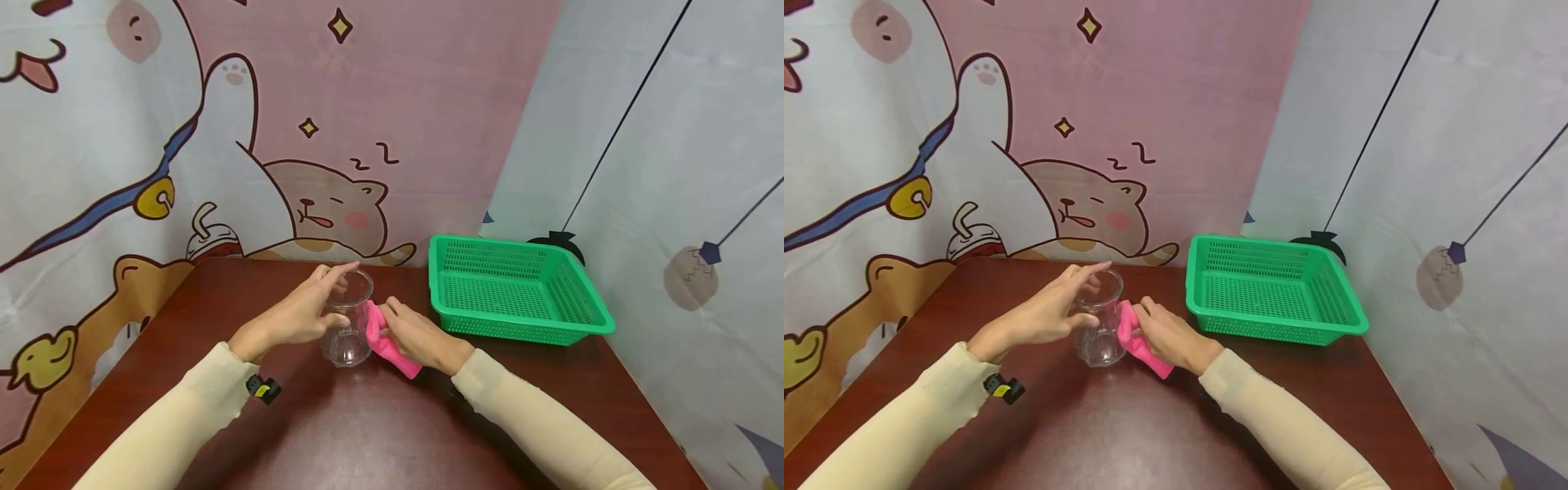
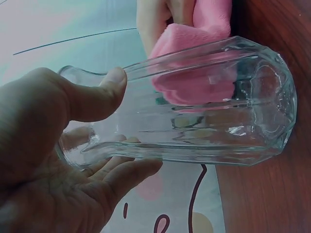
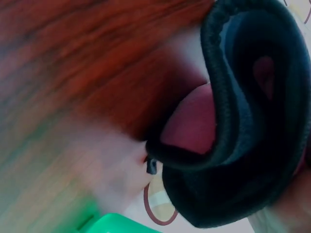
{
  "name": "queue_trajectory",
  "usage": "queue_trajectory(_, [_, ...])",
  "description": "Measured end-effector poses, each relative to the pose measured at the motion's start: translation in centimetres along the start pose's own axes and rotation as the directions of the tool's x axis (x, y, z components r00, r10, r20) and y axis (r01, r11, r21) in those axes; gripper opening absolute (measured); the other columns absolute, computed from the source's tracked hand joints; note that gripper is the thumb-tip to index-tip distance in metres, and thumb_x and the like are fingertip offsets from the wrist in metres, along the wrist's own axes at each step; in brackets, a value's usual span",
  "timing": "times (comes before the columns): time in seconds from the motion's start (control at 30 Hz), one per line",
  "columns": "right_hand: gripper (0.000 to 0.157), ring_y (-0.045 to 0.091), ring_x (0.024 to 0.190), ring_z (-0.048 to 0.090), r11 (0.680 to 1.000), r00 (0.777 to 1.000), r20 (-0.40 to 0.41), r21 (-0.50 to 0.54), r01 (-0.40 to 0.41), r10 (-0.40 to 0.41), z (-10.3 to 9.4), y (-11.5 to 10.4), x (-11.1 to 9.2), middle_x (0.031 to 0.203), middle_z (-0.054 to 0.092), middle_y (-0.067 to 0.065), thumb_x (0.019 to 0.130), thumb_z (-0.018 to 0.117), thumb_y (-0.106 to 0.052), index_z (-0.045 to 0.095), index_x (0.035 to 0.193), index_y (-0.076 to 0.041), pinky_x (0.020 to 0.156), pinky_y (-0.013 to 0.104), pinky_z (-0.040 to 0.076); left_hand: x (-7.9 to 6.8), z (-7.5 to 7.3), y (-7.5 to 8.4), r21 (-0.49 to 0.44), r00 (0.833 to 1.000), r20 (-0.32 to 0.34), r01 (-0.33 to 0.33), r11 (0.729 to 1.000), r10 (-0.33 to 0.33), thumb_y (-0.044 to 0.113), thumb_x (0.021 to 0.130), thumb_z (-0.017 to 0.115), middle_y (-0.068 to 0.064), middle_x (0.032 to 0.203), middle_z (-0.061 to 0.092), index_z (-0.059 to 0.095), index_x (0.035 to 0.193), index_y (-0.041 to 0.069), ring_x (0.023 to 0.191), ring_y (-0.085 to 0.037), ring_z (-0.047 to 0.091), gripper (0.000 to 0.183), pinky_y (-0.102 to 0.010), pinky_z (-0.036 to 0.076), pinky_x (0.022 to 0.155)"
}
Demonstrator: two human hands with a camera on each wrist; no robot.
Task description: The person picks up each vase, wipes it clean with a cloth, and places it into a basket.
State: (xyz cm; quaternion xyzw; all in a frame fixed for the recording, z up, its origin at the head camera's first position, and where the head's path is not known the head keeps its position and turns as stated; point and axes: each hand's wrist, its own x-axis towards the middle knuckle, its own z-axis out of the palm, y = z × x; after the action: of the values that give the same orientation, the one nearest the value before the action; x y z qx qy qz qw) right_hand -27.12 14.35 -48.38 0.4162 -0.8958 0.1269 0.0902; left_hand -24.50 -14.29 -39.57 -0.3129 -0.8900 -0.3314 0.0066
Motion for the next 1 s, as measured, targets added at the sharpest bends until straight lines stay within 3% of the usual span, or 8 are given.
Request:
queue_trajectory(0.1, [0.042, 0.017, 0.101, 0.064, 0.999, 0.999, 0.038, -0.041, -0.002, 0.003, -0.12, 0.04, -0.12, 0.118, 0.063, 0.005, 0.111, 0.081, -0.019, 0.066, 0.149, -0.008, 0.086, 0.027, 0.062, -0.01, -0.03, 0.09, -0.001, 1.000, -0.002, 0.014, 1.000, -0.014, 0.006, 0.102, 0.090, -0.026, 0.153, 0.058, 0.027, 0.185, 0.013, 0.147, -0.041, 0.069, 0.104, -0.055, 0.066, 0.111])
queue_trajectory(0.3, [0.029, 0.019, 0.091, 0.062, 0.988, 0.989, 0.143, -0.151, -0.014, 0.036, 0.15, 0.05, -0.62, 0.113, 0.059, 0.005, 0.115, 0.077, -0.027, 0.068, 0.137, -0.010, 0.072, 0.027, 0.059, -0.22, 0.05, 0.28, -0.007, 0.999, 0.000, 0.040, 0.999, -0.040, 0.009, 0.103, 0.089, -0.027, 0.156, 0.059, 0.022, 0.185, 0.007, 0.147, -0.042, 0.069, 0.105, -0.058, 0.064, 0.113])
queue_trajectory(0.43, [0.031, 0.019, 0.090, 0.063, 0.987, 0.988, 0.153, -0.162, -0.010, 0.036, 0.41, 0.12, -0.73, 0.113, 0.060, 0.005, 0.114, 0.078, -0.028, 0.070, 0.137, -0.008, 0.072, 0.027, 0.060, -0.24, 0.17, 0.34, -0.002, 0.999, -0.001, 0.042, 0.999, -0.042, 0.009, 0.104, 0.089, -0.027, 0.155, 0.059, 0.023, 0.184, 0.007, 0.147, -0.043, 0.069, 0.104, -0.057, 0.065, 0.111])
queue_trajectory(0.7, [0.035, 0.013, 0.092, 0.063, 0.996, 0.993, 0.111, 0.075, -0.046, 0.038, 0.64, 0.35, -0.58, 0.112, 0.063, 0.004, 0.110, 0.083, -0.016, 0.074, 0.141, -0.002, 0.083, 0.023, 0.060, -0.12, 0.17, 0.44, 0.006, 0.999, -0.007, 0.049, 0.999, -0.049, 0.009, 0.103, 0.089, -0.024, 0.154, 0.059, 0.024, 0.184, 0.008, 0.147, -0.042, 0.069, 0.103, -0.058, 0.063, 0.112])
queue_trajectory(1.0, [0.019, 0.015, 0.101, 0.062, 0.969, 0.997, 0.029, 0.236, -0.076, 0.071, 0.58, 0.24, -0.28, 0.112, 0.066, 0.005, 0.110, 0.081, -0.016, 0.077, 0.126, -0.005, 0.090, 0.028, 0.061, -0.07, 0.19, 0.42, 0.018, 0.999, -0.005, 0.044, 0.999, -0.044, 0.010, 0.103, 0.090, -0.026, 0.153, 0.060, 0.026, 0.183, 0.007, 0.147, -0.041, 0.069, 0.102, -0.060, 0.062, 0.116])
